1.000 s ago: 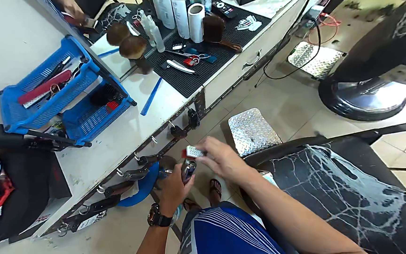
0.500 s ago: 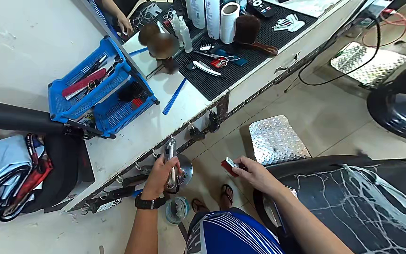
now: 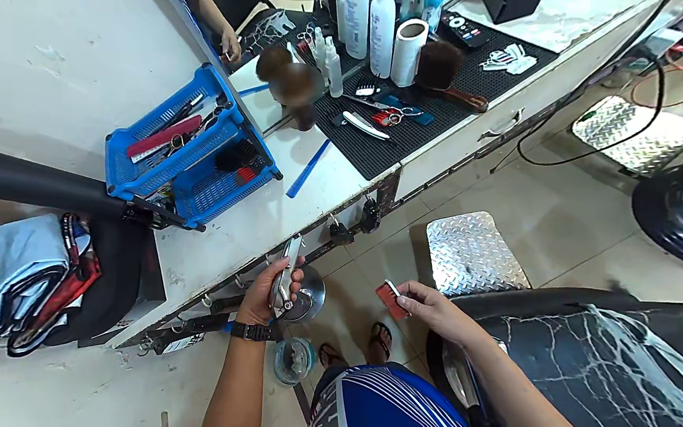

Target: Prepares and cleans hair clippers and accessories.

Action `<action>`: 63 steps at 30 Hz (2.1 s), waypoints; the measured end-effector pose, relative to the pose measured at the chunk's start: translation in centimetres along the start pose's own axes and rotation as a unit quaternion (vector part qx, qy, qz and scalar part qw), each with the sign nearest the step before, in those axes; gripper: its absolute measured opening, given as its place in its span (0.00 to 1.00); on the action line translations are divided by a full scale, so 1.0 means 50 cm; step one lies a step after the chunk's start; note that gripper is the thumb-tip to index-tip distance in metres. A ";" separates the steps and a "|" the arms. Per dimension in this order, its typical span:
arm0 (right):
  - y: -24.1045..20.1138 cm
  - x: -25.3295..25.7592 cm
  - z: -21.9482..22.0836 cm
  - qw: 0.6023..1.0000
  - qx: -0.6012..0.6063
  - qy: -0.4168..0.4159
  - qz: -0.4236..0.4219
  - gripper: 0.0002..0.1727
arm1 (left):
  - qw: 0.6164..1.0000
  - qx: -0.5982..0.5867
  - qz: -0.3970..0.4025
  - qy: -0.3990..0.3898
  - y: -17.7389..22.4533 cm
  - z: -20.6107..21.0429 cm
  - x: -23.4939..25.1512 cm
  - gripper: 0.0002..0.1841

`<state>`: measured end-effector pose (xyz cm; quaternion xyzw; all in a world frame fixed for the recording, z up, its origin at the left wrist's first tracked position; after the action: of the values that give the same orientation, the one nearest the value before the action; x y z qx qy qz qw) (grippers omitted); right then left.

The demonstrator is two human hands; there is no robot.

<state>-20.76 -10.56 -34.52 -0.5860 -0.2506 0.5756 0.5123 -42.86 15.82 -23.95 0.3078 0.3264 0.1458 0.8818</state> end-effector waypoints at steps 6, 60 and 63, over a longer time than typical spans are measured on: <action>0.002 0.010 0.023 0.998 0.012 -0.062 0.013 0.13 | 0.997 -0.021 -0.060 -0.049 0.029 -0.019 0.001 0.25; -0.072 0.300 0.645 0.955 -0.233 0.171 -0.067 0.47 | 0.901 0.395 0.176 0.048 -0.059 -0.371 -0.411 0.17; -0.045 0.344 0.653 0.954 -0.225 0.187 -0.059 0.36 | 0.895 0.401 0.190 0.044 -0.058 -0.374 -0.425 0.17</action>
<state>-46.85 15.60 -33.58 -0.7673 -0.3077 0.3534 0.4377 -70.96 12.24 -26.64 0.6845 0.3312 0.1809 0.6236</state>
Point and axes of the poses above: each hand's wrist, its own x-axis towards the middle knuckle, its own z-axis out of the palm, y = z × x, the point moved 2 cm from there along x, towards the middle knuckle, and after that the axes turned 10 degrees about z, right-handed, at the moved point
